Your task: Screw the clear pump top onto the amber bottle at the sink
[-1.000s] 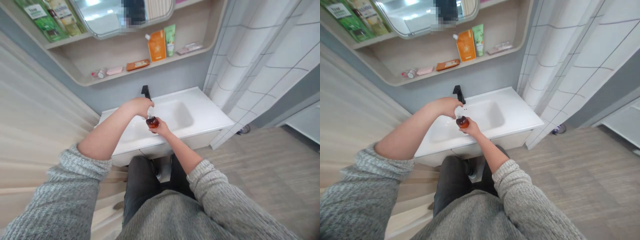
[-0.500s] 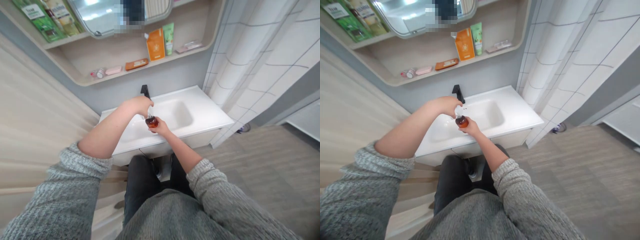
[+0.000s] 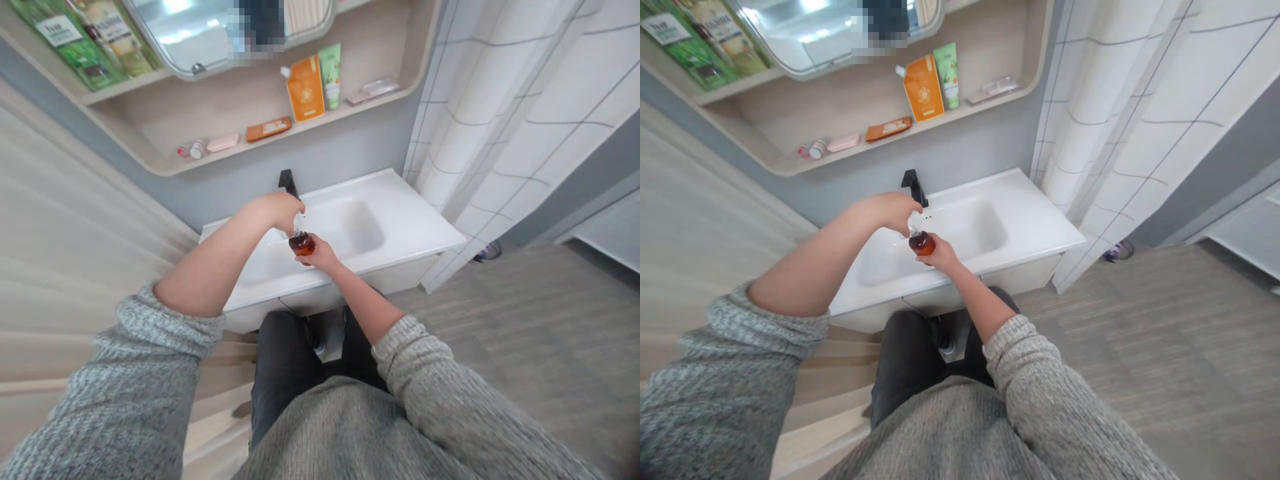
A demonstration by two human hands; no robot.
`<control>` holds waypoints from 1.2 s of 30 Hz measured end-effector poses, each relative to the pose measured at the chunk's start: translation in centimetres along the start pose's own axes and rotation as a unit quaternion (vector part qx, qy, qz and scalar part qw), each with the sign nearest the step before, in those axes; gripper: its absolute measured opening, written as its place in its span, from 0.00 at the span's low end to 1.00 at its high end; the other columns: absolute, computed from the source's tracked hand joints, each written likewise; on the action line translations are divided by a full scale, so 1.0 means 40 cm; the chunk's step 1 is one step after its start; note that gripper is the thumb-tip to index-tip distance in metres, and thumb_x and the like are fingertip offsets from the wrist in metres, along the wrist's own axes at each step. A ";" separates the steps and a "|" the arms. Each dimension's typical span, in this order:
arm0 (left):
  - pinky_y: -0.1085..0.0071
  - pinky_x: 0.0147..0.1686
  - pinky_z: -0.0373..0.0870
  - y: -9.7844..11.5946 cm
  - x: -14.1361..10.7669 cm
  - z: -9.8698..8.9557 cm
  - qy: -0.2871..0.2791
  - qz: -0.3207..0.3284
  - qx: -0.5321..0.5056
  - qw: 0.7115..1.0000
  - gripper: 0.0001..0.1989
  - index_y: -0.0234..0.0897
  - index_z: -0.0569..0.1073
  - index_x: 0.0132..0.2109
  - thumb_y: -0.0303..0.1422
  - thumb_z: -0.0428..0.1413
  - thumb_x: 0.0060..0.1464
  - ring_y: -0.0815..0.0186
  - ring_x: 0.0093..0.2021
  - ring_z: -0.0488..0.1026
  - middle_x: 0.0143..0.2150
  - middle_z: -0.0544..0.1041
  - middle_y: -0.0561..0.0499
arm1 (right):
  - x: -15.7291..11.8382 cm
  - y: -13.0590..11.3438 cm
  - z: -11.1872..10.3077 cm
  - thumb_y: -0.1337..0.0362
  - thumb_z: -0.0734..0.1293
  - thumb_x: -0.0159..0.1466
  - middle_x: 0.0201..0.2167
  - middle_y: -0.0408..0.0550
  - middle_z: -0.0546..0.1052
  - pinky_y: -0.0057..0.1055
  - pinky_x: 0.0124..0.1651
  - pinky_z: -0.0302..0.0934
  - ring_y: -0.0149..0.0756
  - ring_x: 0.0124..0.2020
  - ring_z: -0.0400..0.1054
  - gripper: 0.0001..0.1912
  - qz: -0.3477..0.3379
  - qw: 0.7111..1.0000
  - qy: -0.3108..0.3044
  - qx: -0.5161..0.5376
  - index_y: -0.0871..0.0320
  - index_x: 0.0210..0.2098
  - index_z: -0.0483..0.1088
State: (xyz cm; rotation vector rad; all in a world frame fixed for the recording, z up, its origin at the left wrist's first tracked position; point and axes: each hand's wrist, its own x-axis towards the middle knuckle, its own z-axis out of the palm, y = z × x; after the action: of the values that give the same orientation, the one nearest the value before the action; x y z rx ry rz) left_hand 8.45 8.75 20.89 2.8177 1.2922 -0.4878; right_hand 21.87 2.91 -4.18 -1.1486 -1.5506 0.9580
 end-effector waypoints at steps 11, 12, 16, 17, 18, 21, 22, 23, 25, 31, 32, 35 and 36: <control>0.57 0.60 0.73 0.007 -0.019 -0.005 -0.014 -0.019 -0.013 1.000 0.40 0.50 0.83 0.61 0.41 0.75 0.35 0.41 0.60 0.78 0.55 0.84 0.44 | -0.002 -0.007 -0.002 0.55 0.86 0.51 0.48 0.45 0.86 0.44 0.56 0.76 0.47 0.47 0.82 0.43 0.002 1.000 -0.002 -0.005 0.52 0.64 0.74; 0.57 0.60 0.73 0.003 -0.025 -0.001 -0.008 -0.017 -0.022 1.000 0.40 0.50 0.83 0.61 0.41 0.75 0.36 0.42 0.60 0.78 0.56 0.84 0.44 | -0.002 -0.008 -0.003 0.55 0.86 0.51 0.49 0.46 0.86 0.44 0.57 0.76 0.47 0.48 0.82 0.44 0.000 1.000 0.000 -0.008 0.52 0.64 0.74; 0.58 0.61 0.74 -0.028 -0.063 0.031 0.035 -0.018 -0.060 0.997 0.42 0.50 0.80 0.65 0.43 0.73 0.39 0.44 0.61 0.78 0.60 0.83 0.45 | -0.002 -0.006 -0.004 0.55 0.86 0.50 0.52 0.47 0.86 0.44 0.60 0.75 0.49 0.52 0.81 0.45 -0.004 1.000 -0.004 -0.012 0.52 0.65 0.74; 0.59 0.61 0.74 -0.039 -0.075 0.044 0.048 -0.025 -0.074 0.996 0.43 0.49 0.80 0.66 0.44 0.73 0.40 0.45 0.60 0.79 0.60 0.83 0.46 | -0.001 -0.005 -0.004 0.55 0.86 0.50 0.52 0.47 0.86 0.44 0.60 0.75 0.49 0.52 0.81 0.45 -0.004 1.000 -0.005 -0.013 0.52 0.65 0.74; 0.60 0.61 0.74 -0.049 -0.086 0.059 0.061 -0.033 -0.091 0.993 0.43 0.48 0.79 0.67 0.45 0.73 0.41 0.47 0.59 0.79 0.60 0.83 0.46 | -0.001 -0.003 -0.004 0.54 0.86 0.50 0.51 0.47 0.86 0.44 0.60 0.75 0.49 0.52 0.81 0.45 -0.005 1.000 -0.006 -0.013 0.52 0.65 0.74; 0.61 0.58 0.75 -0.081 -0.116 0.119 0.112 -0.055 -0.174 0.977 0.43 0.45 0.79 0.66 0.47 0.74 0.41 0.51 0.53 0.81 0.56 0.84 0.47 | 0.001 0.003 -0.002 0.53 0.86 0.50 0.51 0.47 0.86 0.45 0.59 0.75 0.49 0.51 0.82 0.45 -0.008 1.000 -0.008 -0.010 0.52 0.65 0.74; 0.61 0.57 0.76 -0.090 -0.123 0.144 0.135 -0.060 -0.212 0.966 0.43 0.44 0.80 0.65 0.47 0.75 0.41 0.52 0.51 0.81 0.54 0.84 0.48 | 0.002 0.005 -0.001 0.53 0.86 0.50 0.51 0.47 0.86 0.45 0.59 0.75 0.49 0.51 0.82 0.45 -0.009 1.000 -0.009 -0.007 0.52 0.65 0.74; 0.60 0.56 0.76 -0.098 -0.129 0.171 0.161 -0.065 -0.254 0.951 0.43 0.44 0.80 0.64 0.46 0.76 0.39 0.53 0.49 0.81 0.53 0.83 0.48 | 0.002 0.007 -0.001 0.53 0.86 0.50 0.52 0.47 0.86 0.45 0.59 0.75 0.49 0.51 0.82 0.45 -0.010 1.000 -0.011 -0.004 0.51 0.65 0.74; 0.58 0.54 0.77 -0.106 -0.138 0.232 0.211 -0.077 -0.347 0.911 0.43 0.42 0.80 0.62 0.43 0.78 0.36 0.55 0.47 0.79 0.51 0.83 0.47 | 0.003 0.011 0.000 0.53 0.86 0.50 0.52 0.47 0.86 0.45 0.59 0.75 0.49 0.51 0.82 0.44 -0.010 1.000 -0.015 0.002 0.51 0.64 0.74; 0.61 0.44 0.78 -0.079 -0.167 0.458 0.347 -0.096 -0.665 0.654 0.40 0.47 0.73 0.58 0.37 0.79 0.37 0.55 0.52 0.79 0.53 0.79 0.48 | 0.004 0.010 -0.002 0.54 0.86 0.49 0.52 0.48 0.86 0.46 0.61 0.73 0.50 0.52 0.81 0.44 -0.018 1.000 -0.017 -0.011 0.52 0.63 0.75; 0.62 0.45 0.78 -0.072 -0.173 0.498 0.367 -0.091 -0.699 0.608 0.39 0.48 0.71 0.56 0.36 0.79 0.37 0.56 0.52 0.79 0.53 0.78 0.50 | 0.003 0.009 -0.002 0.54 0.86 0.49 0.51 0.48 0.86 0.46 0.61 0.73 0.50 0.51 0.81 0.44 -0.016 1.000 -0.020 -0.013 0.53 0.62 0.75; 0.61 0.50 0.77 -0.059 -0.189 0.611 0.420 -0.087 -0.736 0.523 0.36 0.49 0.68 0.52 0.36 0.78 0.39 0.59 0.53 0.79 0.52 0.77 0.53 | 0.004 0.010 -0.002 0.53 0.86 0.49 0.49 0.47 0.86 0.46 0.60 0.73 0.50 0.50 0.81 0.43 -0.010 1.000 -0.021 -0.017 0.52 0.61 0.75; 0.60 0.52 0.76 -0.057 -0.193 0.643 0.442 -0.094 -0.731 0.512 0.36 0.48 0.67 0.51 0.37 0.78 0.39 0.59 0.54 0.79 0.51 0.77 0.53 | 0.004 0.012 -0.003 0.53 0.86 0.49 0.49 0.46 0.86 0.46 0.60 0.73 0.50 0.50 0.81 0.43 -0.009 1.000 -0.019 -0.018 0.52 0.61 0.75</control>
State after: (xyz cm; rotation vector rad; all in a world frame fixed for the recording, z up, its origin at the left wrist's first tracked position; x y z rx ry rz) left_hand -5.10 1.17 -1.12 1.2014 1.0068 1.5203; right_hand 22.06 3.21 -4.56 -1.1459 -1.6112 0.9486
